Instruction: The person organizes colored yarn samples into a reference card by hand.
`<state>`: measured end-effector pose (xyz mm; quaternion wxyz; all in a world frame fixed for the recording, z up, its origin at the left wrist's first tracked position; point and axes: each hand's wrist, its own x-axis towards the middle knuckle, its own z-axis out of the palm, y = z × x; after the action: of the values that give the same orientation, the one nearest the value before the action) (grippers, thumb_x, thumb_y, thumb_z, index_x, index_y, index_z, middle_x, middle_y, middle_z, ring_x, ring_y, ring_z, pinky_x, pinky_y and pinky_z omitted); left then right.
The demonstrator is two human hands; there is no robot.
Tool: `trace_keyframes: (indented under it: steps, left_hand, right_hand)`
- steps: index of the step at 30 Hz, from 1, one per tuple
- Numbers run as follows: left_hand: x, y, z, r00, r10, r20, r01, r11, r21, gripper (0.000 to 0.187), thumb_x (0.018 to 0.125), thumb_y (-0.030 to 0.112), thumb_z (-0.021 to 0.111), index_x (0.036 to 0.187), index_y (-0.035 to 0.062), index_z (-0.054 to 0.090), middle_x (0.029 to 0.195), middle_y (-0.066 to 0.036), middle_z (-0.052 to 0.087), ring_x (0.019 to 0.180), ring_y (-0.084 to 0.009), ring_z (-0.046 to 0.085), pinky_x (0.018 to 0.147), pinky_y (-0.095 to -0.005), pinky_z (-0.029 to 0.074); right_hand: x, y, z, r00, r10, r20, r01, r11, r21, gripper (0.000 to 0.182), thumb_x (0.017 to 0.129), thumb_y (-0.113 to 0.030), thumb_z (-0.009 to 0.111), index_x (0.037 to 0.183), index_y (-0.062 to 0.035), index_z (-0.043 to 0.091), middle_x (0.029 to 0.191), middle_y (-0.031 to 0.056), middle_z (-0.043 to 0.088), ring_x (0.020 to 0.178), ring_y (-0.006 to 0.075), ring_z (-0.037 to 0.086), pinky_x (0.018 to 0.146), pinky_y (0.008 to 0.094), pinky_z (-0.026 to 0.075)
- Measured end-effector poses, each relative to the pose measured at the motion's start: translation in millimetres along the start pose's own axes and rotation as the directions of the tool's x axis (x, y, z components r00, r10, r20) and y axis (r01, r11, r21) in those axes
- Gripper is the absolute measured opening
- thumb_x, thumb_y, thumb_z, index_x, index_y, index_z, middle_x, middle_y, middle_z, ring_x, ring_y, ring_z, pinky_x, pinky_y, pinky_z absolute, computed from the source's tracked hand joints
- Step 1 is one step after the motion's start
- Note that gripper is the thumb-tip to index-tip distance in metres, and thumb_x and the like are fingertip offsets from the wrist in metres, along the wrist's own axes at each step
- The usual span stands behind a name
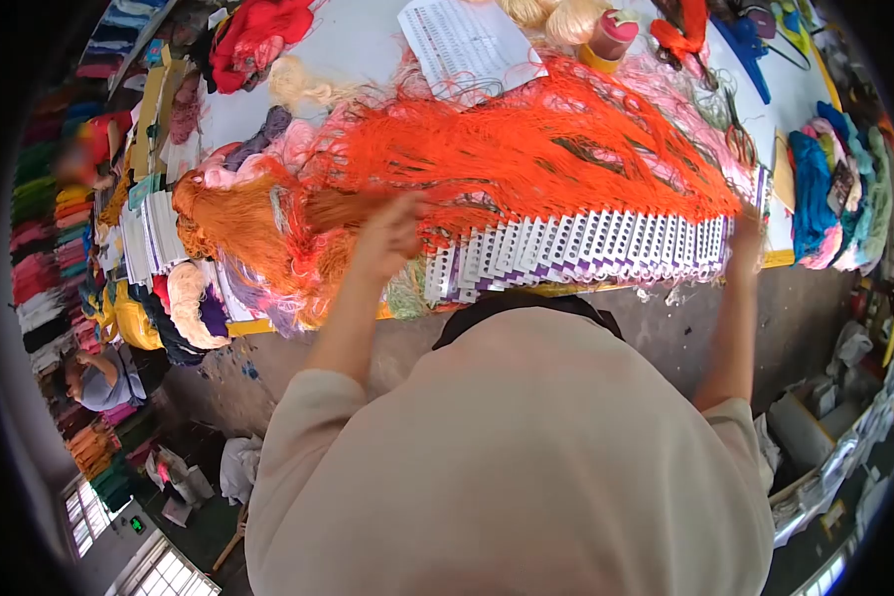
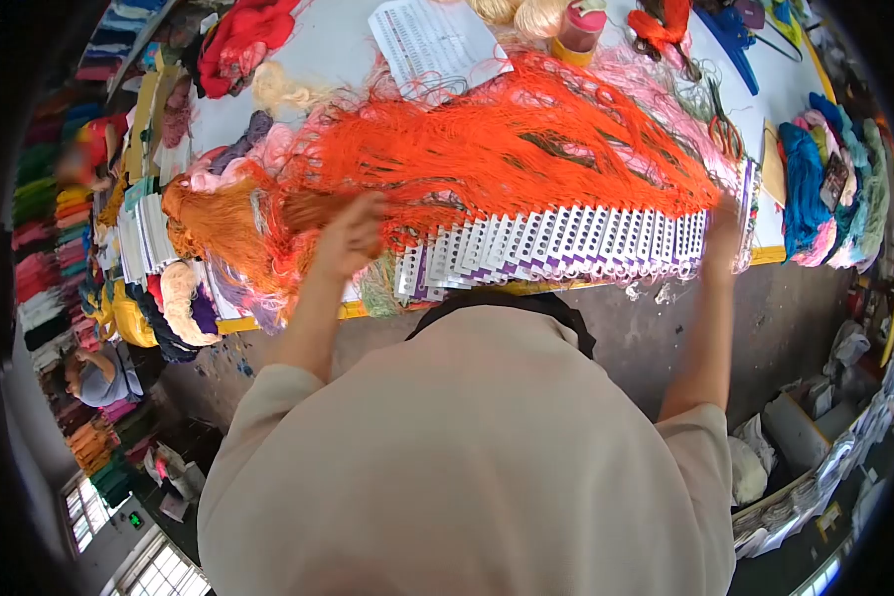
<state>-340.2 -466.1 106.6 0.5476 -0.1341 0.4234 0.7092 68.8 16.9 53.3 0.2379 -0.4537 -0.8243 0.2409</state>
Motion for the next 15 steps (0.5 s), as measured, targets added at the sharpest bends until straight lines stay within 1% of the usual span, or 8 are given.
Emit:
trace_keyframes:
  steps: [1, 3, 4, 5, 6, 8, 11, 15]
  left_hand:
    - [21, -26, 6, 0.992, -0.122, -0.01, 0.122, 0.99, 0.076, 0.025, 0.095, 0.025, 0.059, 0.108, 0.005, 0.066, 0.08, 0.0, 0.066, 0.043, -0.0027, 0.033, 0.036, -0.018, 0.022]
    - [53, -68, 33, 0.964, -0.185, -0.19, 0.248, 0.882, 0.4, 0.021, 0.093, 0.018, 0.058, 0.105, 0.0041, 0.069, 0.078, 0.0, 0.065, 0.04, -0.0045, 0.034, 0.036, -0.0205, 0.024]
    - [64, -87, 41, 0.956, -0.152, -0.25, 0.266, 0.806, 0.529, 0.021, 0.089, 0.022, 0.063, 0.097, 0.0038, 0.07, 0.077, -0.003, 0.067, 0.041, -0.0069, 0.038, 0.037, -0.0228, 0.028]
    - [73, -103, 47, 0.946, -0.111, -0.303, 0.289, 0.708, 0.644, 0.023, 0.085, 0.025, 0.067, 0.09, 0.0035, 0.072, 0.076, -0.006, 0.069, 0.041, -0.0093, 0.043, 0.038, -0.025, 0.031]
    - [79, -115, 53, 0.968, -0.026, -0.25, 0.218, 0.579, 0.786, 0.025, 0.082, 0.027, 0.068, 0.086, 0.0022, 0.072, 0.071, -0.007, 0.067, 0.043, -0.0114, 0.048, 0.042, -0.0273, 0.036]
    - [98, -135, 57, 0.98, 0.066, -0.189, 0.159, 0.318, 0.935, 0.029, 0.077, 0.028, 0.07, 0.08, -0.0004, 0.072, 0.061, -0.009, 0.064, 0.049, -0.0148, 0.058, 0.052, -0.0318, 0.047]
    - [101, -144, 63, 0.952, 0.302, -0.055, -0.009, 0.206, 0.978, 0.026, 0.077, 0.025, 0.069, 0.074, -0.0007, 0.069, 0.054, -0.01, 0.06, 0.044, -0.0178, 0.059, 0.051, -0.0357, 0.049]
    - [88, -130, 75, 0.967, 0.029, -0.252, 0.178, 0.629, 0.757, 0.017, 0.084, 0.022, 0.067, 0.08, 0.0055, 0.067, 0.052, -0.001, 0.051, 0.039, -0.0112, 0.042, 0.037, -0.0301, 0.031]
  right_hand:
    - [-15, 15, 68, 0.974, -0.214, 0.071, 0.194, 0.956, 0.22, 0.034, 0.101, -0.03, 0.045, 0.1, -0.002, 0.064, 0.08, -0.0011, 0.061, 0.073, 0.0132, 0.058, 0.063, 0.031, 0.047]
    - [-59, -101, 115, 0.85, -0.011, 0.526, -0.206, 0.913, 0.351, 0.022, 0.098, -0.028, 0.053, 0.103, -0.009, 0.063, 0.083, 0.0051, 0.066, 0.075, 0.0165, 0.064, 0.067, 0.0354, 0.05]
    - [-76, -138, 131, 0.805, -0.072, 0.588, -0.083, 0.969, 0.233, 0.019, 0.095, -0.028, 0.057, 0.103, -0.0123, 0.062, 0.08, 0.0096, 0.066, 0.071, 0.0209, 0.064, 0.064, 0.0369, 0.049]
    - [-83, -176, 134, 0.694, 0.056, 0.718, -0.205, 0.971, 0.123, 0.017, 0.093, -0.028, 0.059, 0.102, -0.0136, 0.06, 0.079, 0.0129, 0.066, 0.071, 0.0274, 0.066, 0.064, 0.0404, 0.05]
    - [-96, -181, 153, 0.712, -0.083, 0.697, -0.056, 0.983, 0.175, 0.017, 0.092, -0.027, 0.059, 0.1, -0.0125, 0.059, 0.078, 0.0148, 0.066, 0.074, 0.0321, 0.066, 0.065, 0.0426, 0.05]
    - [-108, -191, 176, 0.678, -0.133, 0.723, -0.039, 0.976, 0.216, 0.015, 0.092, -0.026, 0.058, 0.099, -0.0125, 0.059, 0.079, 0.0157, 0.066, 0.075, 0.0341, 0.065, 0.065, 0.0442, 0.05]
    - [-109, -196, 191, 0.594, -0.158, 0.789, -0.1, 0.958, 0.267, 0.014, 0.092, -0.025, 0.057, 0.1, -0.0123, 0.058, 0.079, 0.0147, 0.065, 0.074, 0.0334, 0.065, 0.065, 0.044, 0.049]
    - [-103, -198, 191, 0.553, -0.197, 0.81, -0.103, 0.948, 0.301, 0.013, 0.093, -0.023, 0.056, 0.099, -0.0108, 0.056, 0.075, 0.0129, 0.063, 0.068, 0.0302, 0.064, 0.062, 0.0413, 0.049]
